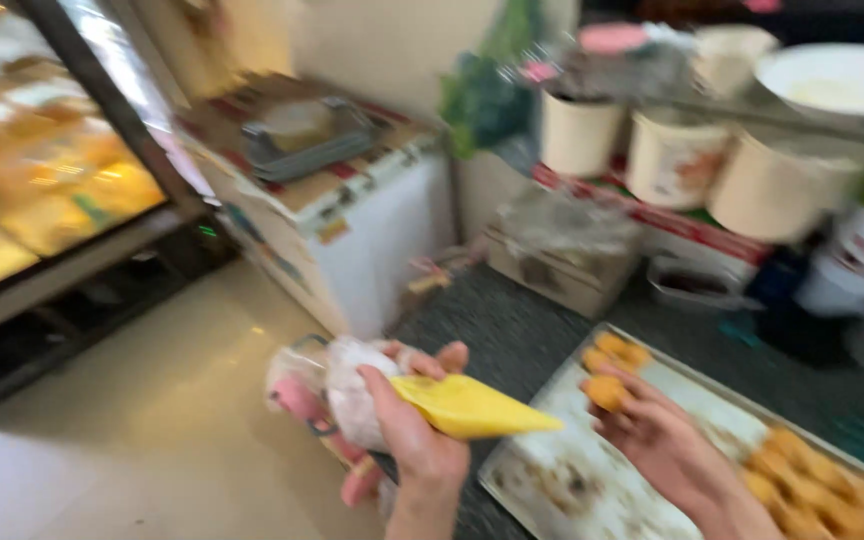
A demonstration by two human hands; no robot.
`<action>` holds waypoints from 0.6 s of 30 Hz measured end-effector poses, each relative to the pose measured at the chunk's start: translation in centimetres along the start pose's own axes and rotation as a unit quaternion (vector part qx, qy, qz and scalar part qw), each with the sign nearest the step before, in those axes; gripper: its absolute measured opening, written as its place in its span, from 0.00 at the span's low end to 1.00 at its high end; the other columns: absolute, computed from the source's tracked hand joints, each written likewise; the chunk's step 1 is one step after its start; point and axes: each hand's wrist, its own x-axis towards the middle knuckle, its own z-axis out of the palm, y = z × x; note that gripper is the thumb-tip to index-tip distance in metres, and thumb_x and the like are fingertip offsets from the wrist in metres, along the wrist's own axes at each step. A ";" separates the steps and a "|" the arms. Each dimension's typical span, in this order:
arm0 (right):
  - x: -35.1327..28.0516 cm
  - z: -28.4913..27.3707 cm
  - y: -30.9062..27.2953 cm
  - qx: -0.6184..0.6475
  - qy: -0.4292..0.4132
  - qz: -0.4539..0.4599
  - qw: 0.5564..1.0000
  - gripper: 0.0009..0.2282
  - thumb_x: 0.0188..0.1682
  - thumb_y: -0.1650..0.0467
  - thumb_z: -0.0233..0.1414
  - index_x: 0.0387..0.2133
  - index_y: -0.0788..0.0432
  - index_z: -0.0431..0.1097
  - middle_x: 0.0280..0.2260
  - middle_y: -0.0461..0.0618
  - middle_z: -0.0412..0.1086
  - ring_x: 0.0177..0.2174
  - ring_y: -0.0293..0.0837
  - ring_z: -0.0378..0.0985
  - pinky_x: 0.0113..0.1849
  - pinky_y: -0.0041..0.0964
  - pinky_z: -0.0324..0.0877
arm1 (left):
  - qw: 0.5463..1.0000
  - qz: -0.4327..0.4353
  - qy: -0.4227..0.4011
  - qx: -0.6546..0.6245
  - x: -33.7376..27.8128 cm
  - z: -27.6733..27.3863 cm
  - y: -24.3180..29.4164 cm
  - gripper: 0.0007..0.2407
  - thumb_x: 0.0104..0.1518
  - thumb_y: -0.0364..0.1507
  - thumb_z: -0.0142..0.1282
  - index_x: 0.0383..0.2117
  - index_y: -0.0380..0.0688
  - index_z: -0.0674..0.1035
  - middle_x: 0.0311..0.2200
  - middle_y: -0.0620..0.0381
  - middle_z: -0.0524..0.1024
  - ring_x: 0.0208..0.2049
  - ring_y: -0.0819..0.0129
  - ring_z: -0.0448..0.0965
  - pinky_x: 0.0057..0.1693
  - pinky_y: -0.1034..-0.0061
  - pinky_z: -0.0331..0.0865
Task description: Filling small pastries with cream using a piping bag and arranging them on a baking sheet.
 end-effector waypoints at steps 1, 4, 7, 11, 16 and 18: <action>-1.0 -0.7 0.5 0.001 0.023 -0.001 1.000 0.29 0.63 0.79 0.46 0.80 0.66 0.69 0.70 0.75 0.77 0.58 0.66 0.78 0.59 0.61 0.70 | 1.000 -0.022 0.006 0.002 -0.9 0.1 -0.1 0.21 0.81 0.57 0.45 0.53 0.57 0.80 0.20 0.53 0.78 0.37 0.32 0.93 0.62 0.35 0.85; -3.3 -2.6 1.1 0.012 0.002 -0.029 1.000 0.27 0.62 0.75 0.52 0.77 0.66 0.72 0.69 0.75 0.79 0.56 0.62 0.82 0.58 0.60 0.76 | 0.998 -0.040 -0.010 0.037 -2.5 1.6 -0.9 0.22 0.81 0.57 0.44 0.55 0.57 0.80 0.20 0.53 0.80 0.40 0.35 0.95 0.67 0.33 0.83; -5.2 -4.4 2.1 0.055 -0.015 -0.036 0.998 0.31 0.61 0.73 0.55 0.82 0.61 0.68 0.67 0.73 0.80 0.51 0.61 0.87 0.59 0.56 0.80 | 0.994 -0.055 -0.033 0.089 -4.2 3.7 -1.7 0.24 0.82 0.58 0.37 0.59 0.58 0.76 0.18 0.57 0.77 0.45 0.37 0.96 0.69 0.46 0.78; -7.8 -5.4 3.7 0.086 -0.047 -0.050 0.994 0.29 0.62 0.67 0.61 0.78 0.60 0.69 0.66 0.70 0.82 0.49 0.57 0.92 0.52 0.49 0.87 | 0.983 -0.027 -0.095 0.154 -7.0 6.3 -2.7 0.26 0.79 0.59 0.33 0.61 0.54 0.70 0.15 0.58 0.73 0.43 0.38 0.97 0.72 0.41 0.78; -10.4 -4.5 5.4 0.155 -0.089 -0.080 0.981 0.32 0.63 0.71 0.63 0.80 0.66 0.64 0.73 0.78 0.73 0.55 0.58 0.90 0.64 0.50 0.81 | 0.964 0.025 -0.187 0.185 -9.6 7.2 -3.0 0.28 0.78 0.60 0.33 0.62 0.49 0.65 0.13 0.55 0.69 0.34 0.36 0.94 0.65 0.38 0.88; -11.1 -4.0 5.7 0.171 -0.084 -0.077 0.979 0.31 0.63 0.71 0.64 0.79 0.64 0.65 0.71 0.79 0.74 0.57 0.56 0.89 0.65 0.48 0.81 | 0.952 0.049 -0.205 0.222 -10.5 7.6 -2.7 0.30 0.77 0.62 0.31 0.62 0.47 0.62 0.11 0.59 0.65 0.31 0.37 0.94 0.60 0.41 0.90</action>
